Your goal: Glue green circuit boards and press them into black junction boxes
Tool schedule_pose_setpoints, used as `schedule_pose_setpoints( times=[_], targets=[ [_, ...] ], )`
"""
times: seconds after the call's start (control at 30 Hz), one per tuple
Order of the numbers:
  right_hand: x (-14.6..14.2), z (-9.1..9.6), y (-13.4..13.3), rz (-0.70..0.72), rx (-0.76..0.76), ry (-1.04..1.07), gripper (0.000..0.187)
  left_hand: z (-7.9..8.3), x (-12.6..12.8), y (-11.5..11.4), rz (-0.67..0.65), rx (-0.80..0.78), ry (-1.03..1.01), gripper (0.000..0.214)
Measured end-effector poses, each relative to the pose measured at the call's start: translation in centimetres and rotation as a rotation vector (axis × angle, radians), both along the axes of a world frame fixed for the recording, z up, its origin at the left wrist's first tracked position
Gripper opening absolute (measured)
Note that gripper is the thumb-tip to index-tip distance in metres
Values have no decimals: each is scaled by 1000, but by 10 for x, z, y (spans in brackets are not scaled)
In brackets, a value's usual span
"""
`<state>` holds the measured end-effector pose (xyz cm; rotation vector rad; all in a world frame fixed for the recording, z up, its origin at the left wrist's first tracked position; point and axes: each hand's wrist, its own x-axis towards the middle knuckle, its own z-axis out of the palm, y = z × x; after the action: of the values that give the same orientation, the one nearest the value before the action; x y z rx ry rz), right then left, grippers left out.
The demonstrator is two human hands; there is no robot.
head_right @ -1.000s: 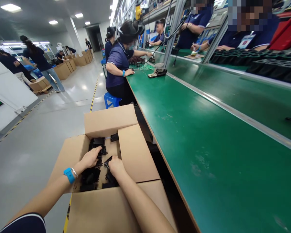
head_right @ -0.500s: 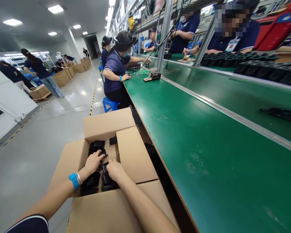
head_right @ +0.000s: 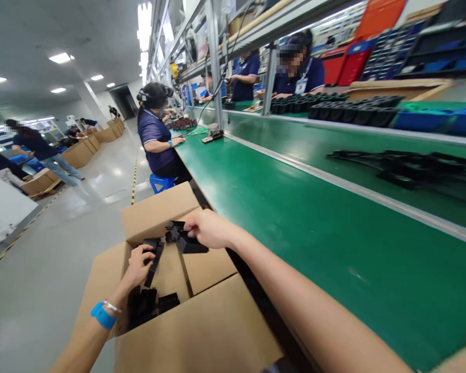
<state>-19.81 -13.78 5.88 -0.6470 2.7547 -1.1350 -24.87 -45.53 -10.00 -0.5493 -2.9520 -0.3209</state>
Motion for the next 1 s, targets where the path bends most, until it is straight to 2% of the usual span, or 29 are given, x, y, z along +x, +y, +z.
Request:
schedule_pose_setpoints(
  times=[0.1,0.17,0.23,0.3,0.37,0.47,0.53,0.6,0.67,0.73,0.87,1.0],
  targets=[
    [70,16,59,-166,92,30,25,32,-2,24,-168,181,11,15],
    [134,12,89,-296,199,23,27,52,-7,60,-342,296,-14,19],
    [203,-1,107,-474,305,-14,26,70,-10,118,-551,398,-58,21],
    [268,-19,117,-693,370,-58,25,87,1,198,-793,468,-78,21],
    [323,-35,123,-901,422,-88,26,102,35,291,-1061,399,-58,21],
    [381,-50,132,-1133,512,-132,28,115,115,423,-1323,336,-69,16],
    [404,-57,137,-1223,489,-145,28,114,173,491,-1474,267,-81,12],
    [417,-63,141,-1275,361,-124,23,105,222,538,-1583,202,-92,11],
    [423,-71,143,-1333,213,-58,19,93,257,563,-1660,153,-112,19],
    [424,-80,143,-1395,132,16,17,82,277,574,-1687,133,-142,25],
    [417,-91,148,-1467,132,113,19,68,286,578,-1631,167,-220,27],
    [409,-96,156,-1512,160,187,19,65,286,580,-1577,211,-294,29]
  ],
)
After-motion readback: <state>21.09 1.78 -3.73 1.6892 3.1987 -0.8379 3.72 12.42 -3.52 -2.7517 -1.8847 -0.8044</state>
